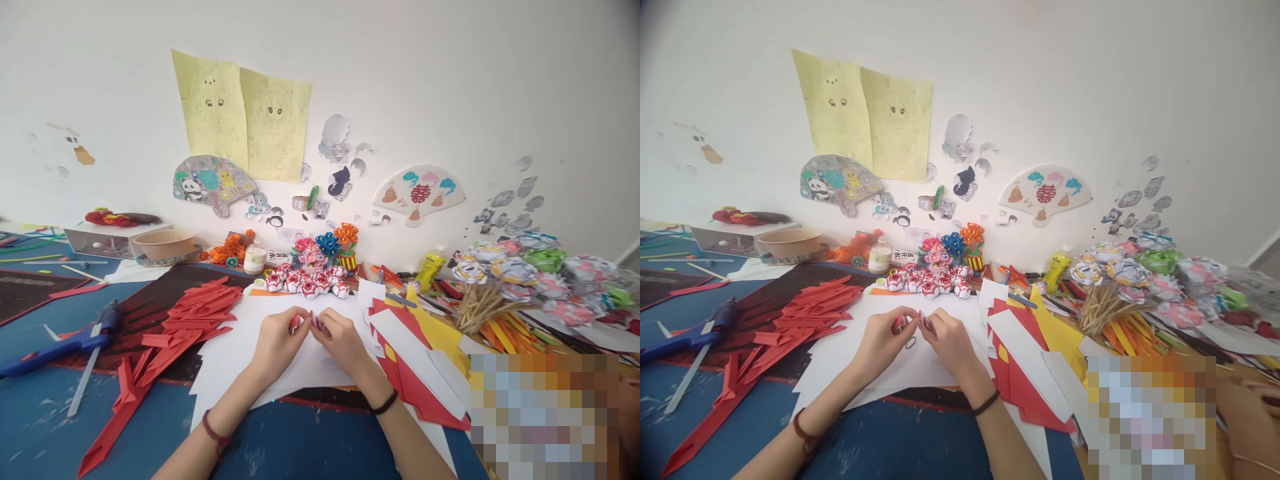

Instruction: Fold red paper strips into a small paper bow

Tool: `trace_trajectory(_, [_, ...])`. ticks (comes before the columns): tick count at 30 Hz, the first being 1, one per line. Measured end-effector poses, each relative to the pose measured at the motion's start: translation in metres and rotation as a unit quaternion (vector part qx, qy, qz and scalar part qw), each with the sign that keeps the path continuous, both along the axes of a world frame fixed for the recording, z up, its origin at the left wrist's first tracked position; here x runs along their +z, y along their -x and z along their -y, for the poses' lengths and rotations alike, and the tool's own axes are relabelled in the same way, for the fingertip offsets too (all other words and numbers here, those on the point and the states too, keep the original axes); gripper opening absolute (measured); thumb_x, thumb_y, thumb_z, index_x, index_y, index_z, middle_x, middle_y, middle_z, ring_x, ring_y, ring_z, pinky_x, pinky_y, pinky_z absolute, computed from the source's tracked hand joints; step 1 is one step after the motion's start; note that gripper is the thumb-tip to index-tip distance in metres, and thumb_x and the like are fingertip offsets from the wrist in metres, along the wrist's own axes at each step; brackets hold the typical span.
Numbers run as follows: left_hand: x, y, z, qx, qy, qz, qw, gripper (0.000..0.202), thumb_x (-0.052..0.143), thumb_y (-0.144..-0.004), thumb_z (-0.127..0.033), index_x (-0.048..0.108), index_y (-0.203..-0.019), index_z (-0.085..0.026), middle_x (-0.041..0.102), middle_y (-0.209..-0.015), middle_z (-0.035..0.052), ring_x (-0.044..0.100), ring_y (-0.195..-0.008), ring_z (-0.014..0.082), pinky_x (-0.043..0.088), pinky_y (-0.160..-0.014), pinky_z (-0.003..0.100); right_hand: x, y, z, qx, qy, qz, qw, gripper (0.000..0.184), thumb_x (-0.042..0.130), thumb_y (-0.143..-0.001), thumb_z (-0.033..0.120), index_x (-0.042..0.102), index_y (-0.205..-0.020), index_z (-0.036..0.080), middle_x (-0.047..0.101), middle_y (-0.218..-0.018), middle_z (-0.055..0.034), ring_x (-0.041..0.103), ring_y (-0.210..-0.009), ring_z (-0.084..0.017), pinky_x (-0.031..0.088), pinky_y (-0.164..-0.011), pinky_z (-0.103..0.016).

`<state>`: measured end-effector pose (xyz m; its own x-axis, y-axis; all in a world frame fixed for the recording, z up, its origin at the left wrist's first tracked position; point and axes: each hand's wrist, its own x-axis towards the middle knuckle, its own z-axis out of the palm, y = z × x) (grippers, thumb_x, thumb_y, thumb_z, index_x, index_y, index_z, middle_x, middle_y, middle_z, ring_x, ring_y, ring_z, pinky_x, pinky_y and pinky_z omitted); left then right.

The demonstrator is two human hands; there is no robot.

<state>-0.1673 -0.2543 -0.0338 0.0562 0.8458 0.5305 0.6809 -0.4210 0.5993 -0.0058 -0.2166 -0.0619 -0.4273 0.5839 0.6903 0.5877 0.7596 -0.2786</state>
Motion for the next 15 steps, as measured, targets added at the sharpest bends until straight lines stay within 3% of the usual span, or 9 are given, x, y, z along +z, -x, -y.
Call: trace_trajectory(15, [0.0021, -0.0021, 0.0021, 0.04, -0.022, 0.09, 0.995, 0.016, 0.056, -0.079, -0.031, 0.065, -0.079, -0.018, 0.045, -0.048, -0.0073, 0.034, -0.045, 0.0079, 0.031, -0.049, 0.019, -0.003, -0.0012, -0.0018, 0.003, 0.024, 0.013, 1.0, 0.026, 0.053, -0.093, 0.028, 0.049, -0.069, 0.019, 0.05, -0.071, -0.0008, 0.045, -0.057, -0.012, 0.036, -0.055, -0.025])
